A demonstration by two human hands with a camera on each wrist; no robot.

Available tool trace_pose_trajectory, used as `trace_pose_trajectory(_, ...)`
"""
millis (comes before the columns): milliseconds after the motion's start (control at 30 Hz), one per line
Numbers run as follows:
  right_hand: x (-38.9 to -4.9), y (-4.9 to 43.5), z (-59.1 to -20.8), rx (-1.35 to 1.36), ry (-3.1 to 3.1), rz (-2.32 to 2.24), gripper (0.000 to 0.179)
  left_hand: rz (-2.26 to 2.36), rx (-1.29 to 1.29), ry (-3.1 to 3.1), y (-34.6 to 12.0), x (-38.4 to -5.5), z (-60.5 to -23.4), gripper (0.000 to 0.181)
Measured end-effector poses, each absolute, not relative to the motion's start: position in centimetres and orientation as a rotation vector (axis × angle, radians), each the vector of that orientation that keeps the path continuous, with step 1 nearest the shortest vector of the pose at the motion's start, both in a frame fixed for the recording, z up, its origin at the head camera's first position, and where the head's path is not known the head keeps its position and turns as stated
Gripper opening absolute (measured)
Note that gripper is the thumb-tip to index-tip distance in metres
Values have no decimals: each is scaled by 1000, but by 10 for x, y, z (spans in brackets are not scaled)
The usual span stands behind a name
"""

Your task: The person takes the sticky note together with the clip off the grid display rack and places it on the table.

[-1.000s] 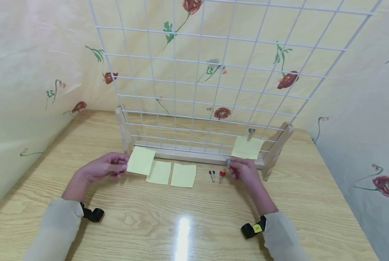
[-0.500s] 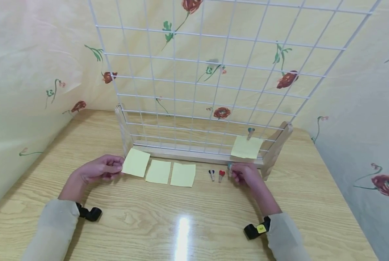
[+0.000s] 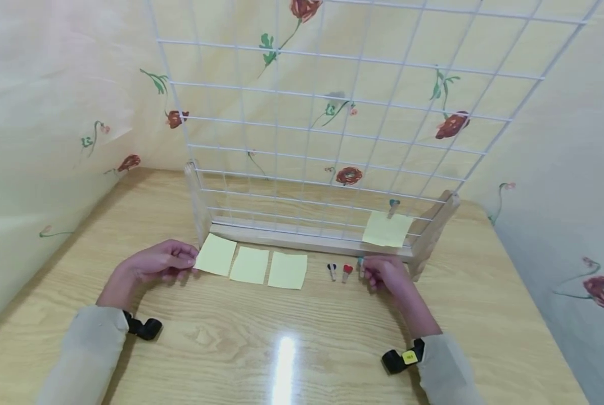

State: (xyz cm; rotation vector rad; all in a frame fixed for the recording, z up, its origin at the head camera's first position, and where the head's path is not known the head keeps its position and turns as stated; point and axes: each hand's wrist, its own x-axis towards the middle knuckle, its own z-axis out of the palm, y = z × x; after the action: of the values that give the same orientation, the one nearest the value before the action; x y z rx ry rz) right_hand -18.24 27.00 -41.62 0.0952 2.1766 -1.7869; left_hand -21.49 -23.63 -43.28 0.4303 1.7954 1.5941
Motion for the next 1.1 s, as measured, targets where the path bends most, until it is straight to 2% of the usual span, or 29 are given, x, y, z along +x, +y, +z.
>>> trace_pose_trajectory(167, -175, 276, -418, 85, 2186, -1738, 20, 1578, 362, 1782, -230, -214, -435, 15)
trace_pose_trajectory(500, -181, 272, -417, -13, 2329, -1603, 35, 1570, 296, 1829, -231, -213, -430, 26)
trace_pose_trajectory(1100, -183, 267, -427, 132, 2433, -1584, 32, 1499, 202, 1942, -229, -215, -430, 26)
